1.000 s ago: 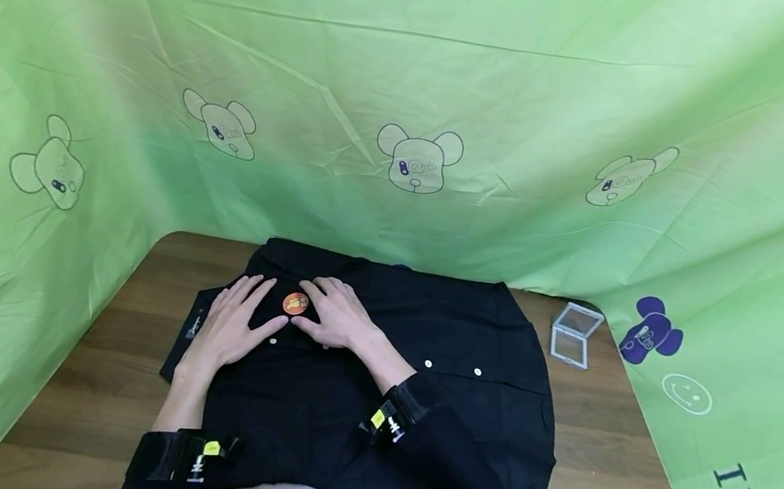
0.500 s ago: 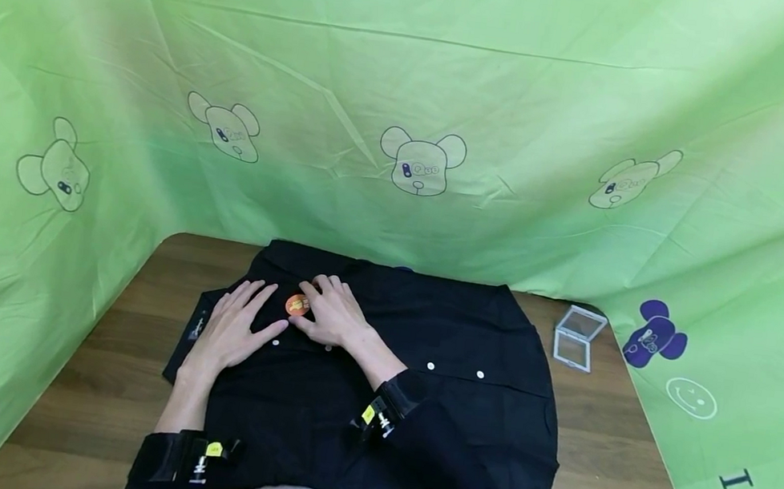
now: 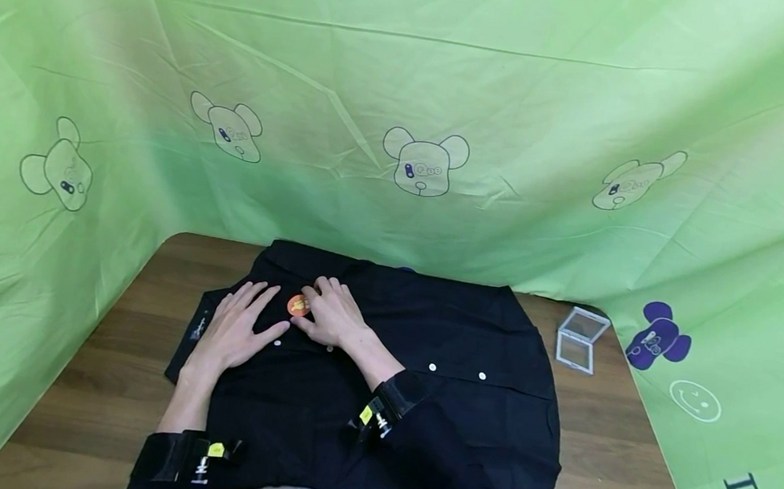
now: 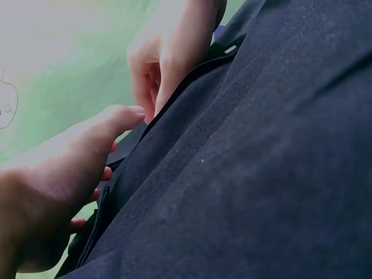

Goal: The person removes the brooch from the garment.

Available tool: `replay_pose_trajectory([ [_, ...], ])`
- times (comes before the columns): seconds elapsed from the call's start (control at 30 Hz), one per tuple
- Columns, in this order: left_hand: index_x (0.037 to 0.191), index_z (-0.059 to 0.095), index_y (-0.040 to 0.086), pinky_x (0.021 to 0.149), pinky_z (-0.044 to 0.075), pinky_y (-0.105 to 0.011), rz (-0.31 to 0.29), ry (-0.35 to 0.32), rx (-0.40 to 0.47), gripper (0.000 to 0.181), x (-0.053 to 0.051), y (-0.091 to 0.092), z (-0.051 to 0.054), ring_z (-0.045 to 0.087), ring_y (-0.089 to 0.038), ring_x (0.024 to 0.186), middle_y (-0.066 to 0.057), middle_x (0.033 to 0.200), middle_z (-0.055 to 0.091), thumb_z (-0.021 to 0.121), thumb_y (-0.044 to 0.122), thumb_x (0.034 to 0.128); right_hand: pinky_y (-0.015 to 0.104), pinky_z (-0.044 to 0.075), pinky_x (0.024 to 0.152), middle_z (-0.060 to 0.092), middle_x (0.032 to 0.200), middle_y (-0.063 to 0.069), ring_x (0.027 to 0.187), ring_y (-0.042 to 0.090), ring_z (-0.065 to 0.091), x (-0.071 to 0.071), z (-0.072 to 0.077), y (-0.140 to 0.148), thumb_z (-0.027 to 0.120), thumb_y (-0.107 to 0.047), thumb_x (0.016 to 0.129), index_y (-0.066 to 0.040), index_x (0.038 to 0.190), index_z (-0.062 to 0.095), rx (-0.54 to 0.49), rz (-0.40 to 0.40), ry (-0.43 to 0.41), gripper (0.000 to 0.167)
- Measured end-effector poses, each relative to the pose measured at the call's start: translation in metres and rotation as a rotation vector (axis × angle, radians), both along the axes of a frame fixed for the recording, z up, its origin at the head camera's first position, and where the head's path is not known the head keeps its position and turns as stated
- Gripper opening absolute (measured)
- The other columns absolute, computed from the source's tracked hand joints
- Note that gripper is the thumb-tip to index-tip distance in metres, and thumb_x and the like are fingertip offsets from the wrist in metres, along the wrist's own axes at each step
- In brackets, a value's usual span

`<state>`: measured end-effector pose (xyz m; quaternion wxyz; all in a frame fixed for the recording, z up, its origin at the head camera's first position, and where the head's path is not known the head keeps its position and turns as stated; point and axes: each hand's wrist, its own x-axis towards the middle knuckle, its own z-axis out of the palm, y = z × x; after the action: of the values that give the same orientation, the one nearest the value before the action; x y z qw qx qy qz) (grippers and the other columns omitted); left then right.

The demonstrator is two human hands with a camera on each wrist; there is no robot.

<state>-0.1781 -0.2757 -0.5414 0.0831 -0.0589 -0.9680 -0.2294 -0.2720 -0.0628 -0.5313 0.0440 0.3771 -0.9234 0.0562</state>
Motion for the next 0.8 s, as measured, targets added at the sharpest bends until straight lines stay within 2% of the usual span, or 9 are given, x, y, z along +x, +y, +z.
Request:
replay_pose_trajectory([
  [0.27, 0.170, 0.050, 0.011, 0.134, 0.024, -0.081, -0.001, -0.009, 0.003, 0.077, -0.0004, 0.0000, 0.0003, 0.032, -0.054, 0.169, -0.026, 0.176, 0.044, 0.072, 0.052, 0.1083, 0.034, 0.053, 0.098, 0.066, 0.131, 0.003, 0.111, 0.021, 0.060, 0.0000, -0.0007, -0.0013, 0.071, -0.058, 0.109, -0.019, 0.140, 0.076, -0.009, 0.004, 0.001, 0.050],
  [0.57, 0.170, 0.050, 0.011, 0.134, 0.025, -0.080, 0.003, -0.013, -0.007, 0.077, 0.0000, -0.0005, -0.0011, 0.032, -0.053, 0.169, -0.026, 0.176, 0.045, 0.072, 0.052, 0.1083, 0.035, 0.053, 0.101, 0.067, 0.130, 0.002, 0.114, 0.022, 0.060, -0.0017, 0.0001, -0.0040, 0.073, -0.052, 0.109, -0.018, 0.136, 0.077, -0.035, -0.016, -0.044, 0.044],
  [0.8, 0.169, 0.051, 0.011, 0.135, 0.024, -0.079, 0.002, -0.031, 0.001, 0.072, -0.0002, 0.0012, -0.0007, 0.033, -0.052, 0.169, -0.025, 0.176, 0.046, 0.068, 0.050, 0.1114, 0.037, 0.054, 0.103, 0.068, 0.128, 0.002, 0.113, 0.022, 0.062, -0.0031, -0.0006, -0.0050, 0.073, -0.050, 0.109, -0.016, 0.129, 0.078, -0.033, -0.009, -0.043, 0.040],
])
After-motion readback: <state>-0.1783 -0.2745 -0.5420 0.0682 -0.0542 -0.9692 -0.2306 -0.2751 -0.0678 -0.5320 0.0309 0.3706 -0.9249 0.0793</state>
